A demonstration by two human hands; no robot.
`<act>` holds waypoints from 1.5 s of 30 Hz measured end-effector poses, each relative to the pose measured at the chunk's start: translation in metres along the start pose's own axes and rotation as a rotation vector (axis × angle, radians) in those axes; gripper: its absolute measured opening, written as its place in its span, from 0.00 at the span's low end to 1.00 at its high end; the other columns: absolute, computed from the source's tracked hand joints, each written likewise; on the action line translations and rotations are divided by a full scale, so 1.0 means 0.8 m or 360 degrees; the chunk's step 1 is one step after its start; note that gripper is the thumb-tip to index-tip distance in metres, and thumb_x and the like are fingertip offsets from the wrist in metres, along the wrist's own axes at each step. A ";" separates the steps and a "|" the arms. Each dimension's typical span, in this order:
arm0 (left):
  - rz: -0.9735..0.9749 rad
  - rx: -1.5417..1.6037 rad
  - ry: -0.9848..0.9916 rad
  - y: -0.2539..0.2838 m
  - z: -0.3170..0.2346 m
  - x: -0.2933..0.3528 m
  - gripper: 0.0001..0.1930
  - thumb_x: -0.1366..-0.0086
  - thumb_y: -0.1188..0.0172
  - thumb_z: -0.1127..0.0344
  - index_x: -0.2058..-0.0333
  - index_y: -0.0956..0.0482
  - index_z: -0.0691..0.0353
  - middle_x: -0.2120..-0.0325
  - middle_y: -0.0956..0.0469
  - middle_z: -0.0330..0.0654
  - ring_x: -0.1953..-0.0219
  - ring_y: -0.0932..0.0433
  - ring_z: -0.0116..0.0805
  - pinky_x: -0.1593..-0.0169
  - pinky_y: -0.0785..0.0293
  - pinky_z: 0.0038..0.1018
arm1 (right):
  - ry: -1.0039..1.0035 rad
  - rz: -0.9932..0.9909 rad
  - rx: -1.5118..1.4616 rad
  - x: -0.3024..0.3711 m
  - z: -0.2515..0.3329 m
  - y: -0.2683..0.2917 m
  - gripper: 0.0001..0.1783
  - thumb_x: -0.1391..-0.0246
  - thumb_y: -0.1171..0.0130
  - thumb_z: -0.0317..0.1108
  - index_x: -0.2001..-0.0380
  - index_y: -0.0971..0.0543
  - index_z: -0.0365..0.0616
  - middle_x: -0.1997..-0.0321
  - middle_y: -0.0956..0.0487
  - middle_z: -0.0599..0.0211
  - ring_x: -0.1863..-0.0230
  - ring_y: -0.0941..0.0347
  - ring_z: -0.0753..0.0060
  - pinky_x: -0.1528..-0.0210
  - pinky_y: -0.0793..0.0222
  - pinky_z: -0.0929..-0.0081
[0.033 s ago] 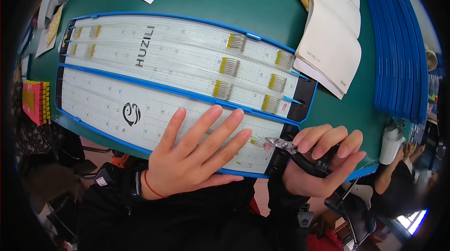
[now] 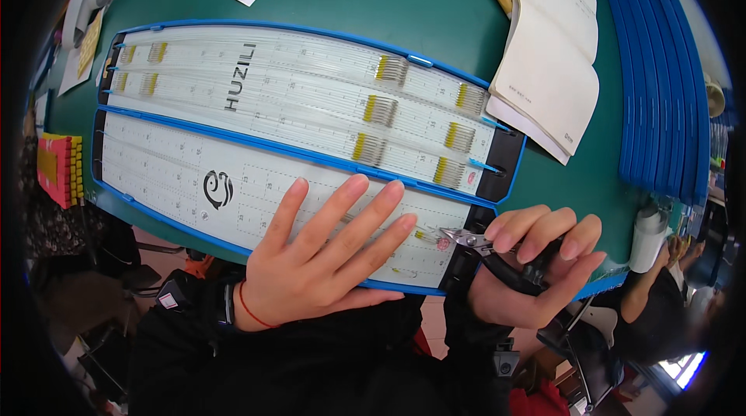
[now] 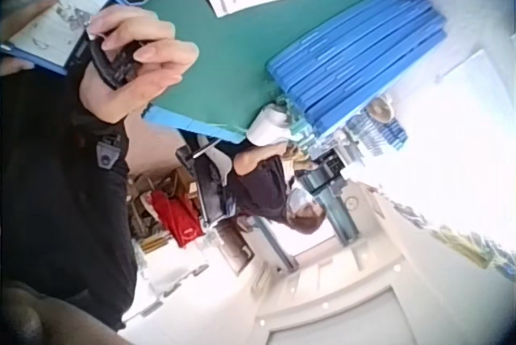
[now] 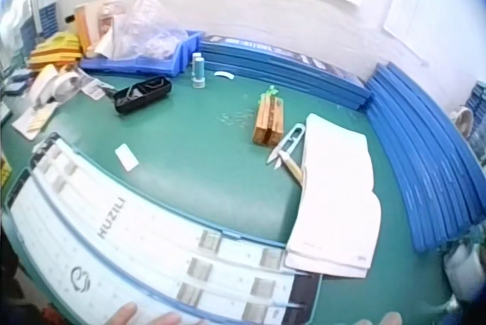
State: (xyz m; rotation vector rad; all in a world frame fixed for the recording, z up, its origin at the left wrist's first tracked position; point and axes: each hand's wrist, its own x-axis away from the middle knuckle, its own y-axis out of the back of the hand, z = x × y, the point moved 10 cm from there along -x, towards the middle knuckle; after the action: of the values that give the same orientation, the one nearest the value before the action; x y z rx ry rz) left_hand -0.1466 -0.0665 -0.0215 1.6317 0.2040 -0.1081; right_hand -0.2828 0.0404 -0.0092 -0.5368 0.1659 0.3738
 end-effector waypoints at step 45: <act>-0.0327 0.0226 -0.0234 0.016 -0.011 0.017 0.14 0.34 0.50 0.47 0.68 0.27 0.49 0.53 0.21 0.32 0.46 0.26 0.27 0.38 0.39 0.40 | -0.0110 0.0016 0.0025 0.012 -0.002 0.000 0.19 0.31 0.74 0.48 0.72 0.43 0.50 0.82 0.38 0.66 0.83 0.36 0.66 0.74 0.30 0.64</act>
State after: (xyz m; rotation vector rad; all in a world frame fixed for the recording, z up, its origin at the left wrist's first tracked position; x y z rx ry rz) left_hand -0.1311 -0.0577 -0.0113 1.7325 0.2550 -0.4063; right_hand -0.2740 0.0429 -0.0129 -0.5074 0.1048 0.3998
